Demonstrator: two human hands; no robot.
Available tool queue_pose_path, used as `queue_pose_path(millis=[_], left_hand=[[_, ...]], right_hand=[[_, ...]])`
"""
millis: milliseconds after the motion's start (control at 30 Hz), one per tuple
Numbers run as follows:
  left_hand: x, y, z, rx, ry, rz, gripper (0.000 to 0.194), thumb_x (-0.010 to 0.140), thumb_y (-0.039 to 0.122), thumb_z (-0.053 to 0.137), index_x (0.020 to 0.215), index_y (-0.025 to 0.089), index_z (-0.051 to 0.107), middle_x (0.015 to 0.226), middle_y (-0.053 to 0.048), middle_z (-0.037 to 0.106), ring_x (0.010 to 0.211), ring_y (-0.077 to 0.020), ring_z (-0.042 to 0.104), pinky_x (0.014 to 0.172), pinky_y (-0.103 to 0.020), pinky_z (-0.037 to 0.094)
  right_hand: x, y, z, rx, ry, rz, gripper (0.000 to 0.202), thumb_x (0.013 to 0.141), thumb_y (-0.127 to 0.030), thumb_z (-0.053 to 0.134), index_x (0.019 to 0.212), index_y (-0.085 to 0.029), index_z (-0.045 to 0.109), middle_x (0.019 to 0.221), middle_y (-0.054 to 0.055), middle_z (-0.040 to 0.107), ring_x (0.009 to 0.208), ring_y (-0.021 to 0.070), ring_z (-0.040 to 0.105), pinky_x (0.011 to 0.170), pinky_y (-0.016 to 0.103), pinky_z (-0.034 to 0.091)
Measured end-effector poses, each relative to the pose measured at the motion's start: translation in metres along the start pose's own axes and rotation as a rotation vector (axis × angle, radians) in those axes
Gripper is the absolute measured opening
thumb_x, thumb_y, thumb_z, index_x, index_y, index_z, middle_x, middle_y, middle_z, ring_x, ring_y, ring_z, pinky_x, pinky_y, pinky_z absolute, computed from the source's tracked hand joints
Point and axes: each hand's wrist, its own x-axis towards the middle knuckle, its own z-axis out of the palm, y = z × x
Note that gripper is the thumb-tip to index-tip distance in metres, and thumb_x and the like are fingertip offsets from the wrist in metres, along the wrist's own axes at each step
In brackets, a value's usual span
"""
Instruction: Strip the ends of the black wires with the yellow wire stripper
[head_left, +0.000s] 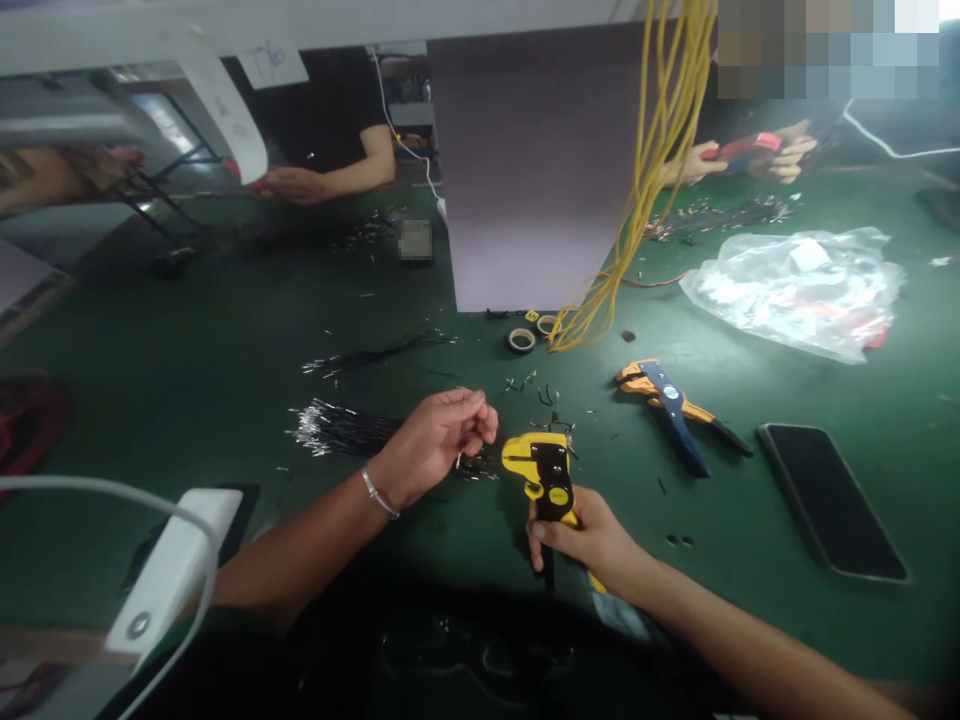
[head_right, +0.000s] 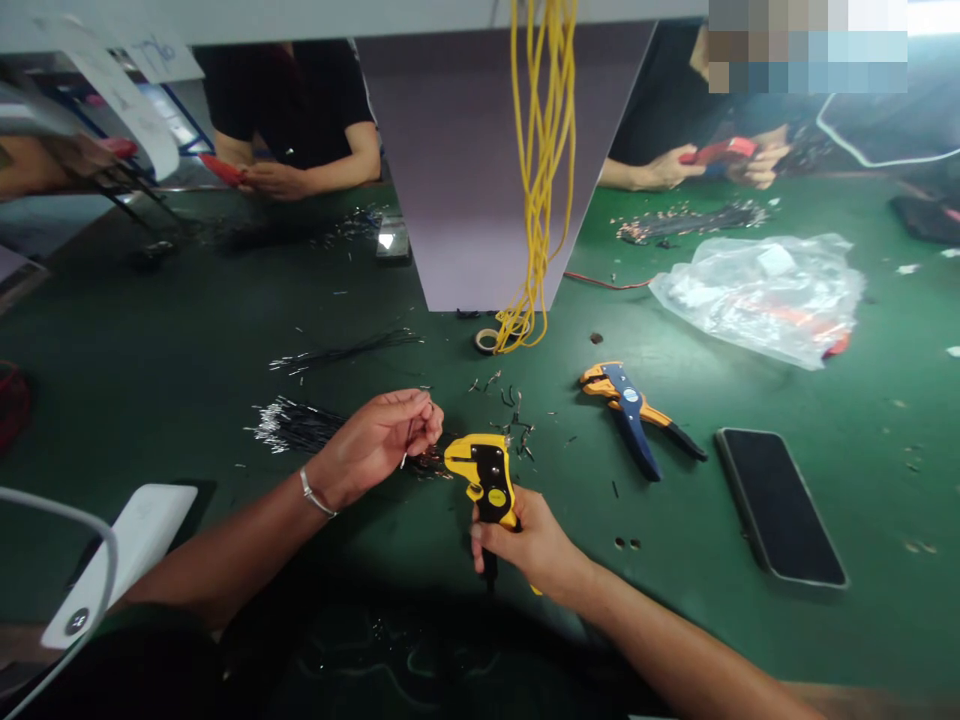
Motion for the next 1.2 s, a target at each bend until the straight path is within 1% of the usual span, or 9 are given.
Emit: queue_pose_path(millis=[133, 333, 467, 533, 633, 767, 867, 1000, 1200], left_hand=[[-0.003, 0.003, 0.002, 0.006, -0.009, 0.024, 0.021, 0.084, 0.024, 0.061, 0.067, 0.011, 0.060, 0.071, -0.004, 0.060, 0.063, -0.0090, 0.053, 0.059, -0.020, 0.043], [-0.012, 0.002, 0.006, -0.051, -0.055, -0.036, 0.022, 0.085, 0.025, 0.061, 0.067, 0.012, 0.057, 0.067, -0.004, 0.058, 0.058, -0.0096, 0.052, 0.044, -0.017, 0.033], [-0.016, 0.000, 0.006, -0.113, -0.058, -0.043, 0.022, 0.084, 0.021, 0.062, 0.065, 0.012, 0.055, 0.060, 0.000, 0.052, 0.046, -0.0046, 0.042, 0.037, -0.015, 0.024], [-0.018, -0.001, 0.006, -0.121, -0.049, -0.037, 0.021, 0.084, 0.021, 0.062, 0.066, 0.012, 0.054, 0.059, 0.000, 0.052, 0.045, -0.0045, 0.041, 0.036, -0.015, 0.021], [-0.019, -0.003, 0.005, -0.117, -0.055, 0.009, 0.020, 0.087, 0.024, 0.059, 0.070, 0.013, 0.054, 0.061, -0.003, 0.057, 0.049, -0.0074, 0.048, 0.035, -0.014, 0.021], [-0.017, -0.006, 0.003, -0.100, -0.078, 0.035, 0.022, 0.089, 0.027, 0.058, 0.072, 0.014, 0.054, 0.063, -0.005, 0.061, 0.054, -0.0102, 0.054, 0.036, -0.014, 0.025], [-0.015, -0.005, 0.003, -0.146, -0.065, 0.034, 0.022, 0.086, 0.026, 0.061, 0.070, 0.013, 0.053, 0.061, -0.003, 0.058, 0.050, -0.0081, 0.050, 0.037, -0.014, 0.028], [-0.013, -0.002, -0.001, -0.188, -0.047, 0.035, 0.021, 0.084, 0.026, 0.063, 0.069, 0.013, 0.054, 0.059, -0.001, 0.054, 0.047, -0.0066, 0.045, 0.037, -0.015, 0.029], [-0.011, -0.001, -0.006, -0.181, -0.041, 0.042, 0.023, 0.083, 0.027, 0.064, 0.068, 0.013, 0.054, 0.059, -0.001, 0.054, 0.046, -0.0066, 0.044, 0.037, -0.015, 0.029]], right_hand=[[-0.002, 0.001, 0.000, 0.005, -0.013, -0.027, 0.018, 0.073, -0.030, 0.067, 0.073, -0.016, 0.055, 0.056, 0.000, 0.063, 0.049, 0.0136, 0.057, 0.054, 0.027, 0.044], [-0.003, 0.002, 0.003, -0.007, -0.074, 0.002, 0.012, 0.071, -0.024, 0.064, 0.071, -0.016, 0.056, 0.056, 0.000, 0.061, 0.051, 0.0130, 0.056, 0.055, 0.026, 0.043], [-0.003, 0.003, 0.006, -0.046, -0.058, 0.020, 0.013, 0.072, -0.025, 0.064, 0.073, -0.016, 0.055, 0.052, -0.001, 0.060, 0.049, 0.0126, 0.054, 0.055, 0.026, 0.042], [-0.003, 0.002, 0.009, -0.049, -0.047, 0.034, 0.013, 0.071, -0.025, 0.064, 0.073, -0.017, 0.054, 0.050, -0.001, 0.060, 0.048, 0.0122, 0.053, 0.055, 0.026, 0.042], [-0.003, 0.000, 0.012, -0.031, -0.003, 0.046, 0.011, 0.068, -0.023, 0.063, 0.071, -0.017, 0.054, 0.048, -0.002, 0.059, 0.045, 0.0119, 0.053, 0.053, 0.025, 0.042], [0.002, -0.002, 0.010, -0.005, 0.121, 0.019, 0.009, 0.068, -0.019, 0.059, 0.061, -0.018, 0.053, 0.040, -0.004, 0.053, 0.039, 0.0105, 0.047, 0.047, 0.024, 0.039], [0.005, -0.003, 0.006, 0.035, 0.089, -0.010, 0.009, 0.071, -0.022, 0.064, 0.069, -0.016, 0.058, 0.049, -0.001, 0.062, 0.048, 0.0133, 0.056, 0.056, 0.026, 0.044], [0.006, -0.003, 0.003, 0.129, -0.010, -0.012, 0.023, 0.071, -0.031, 0.074, 0.080, -0.015, 0.060, 0.061, 0.001, 0.066, 0.056, 0.0161, 0.061, 0.061, 0.030, 0.047], [0.006, 0.000, -0.004, 0.177, 0.005, -0.021, 0.026, 0.075, -0.032, 0.075, 0.087, -0.014, 0.061, 0.070, 0.004, 0.068, 0.064, 0.0180, 0.064, 0.066, 0.033, 0.048]])
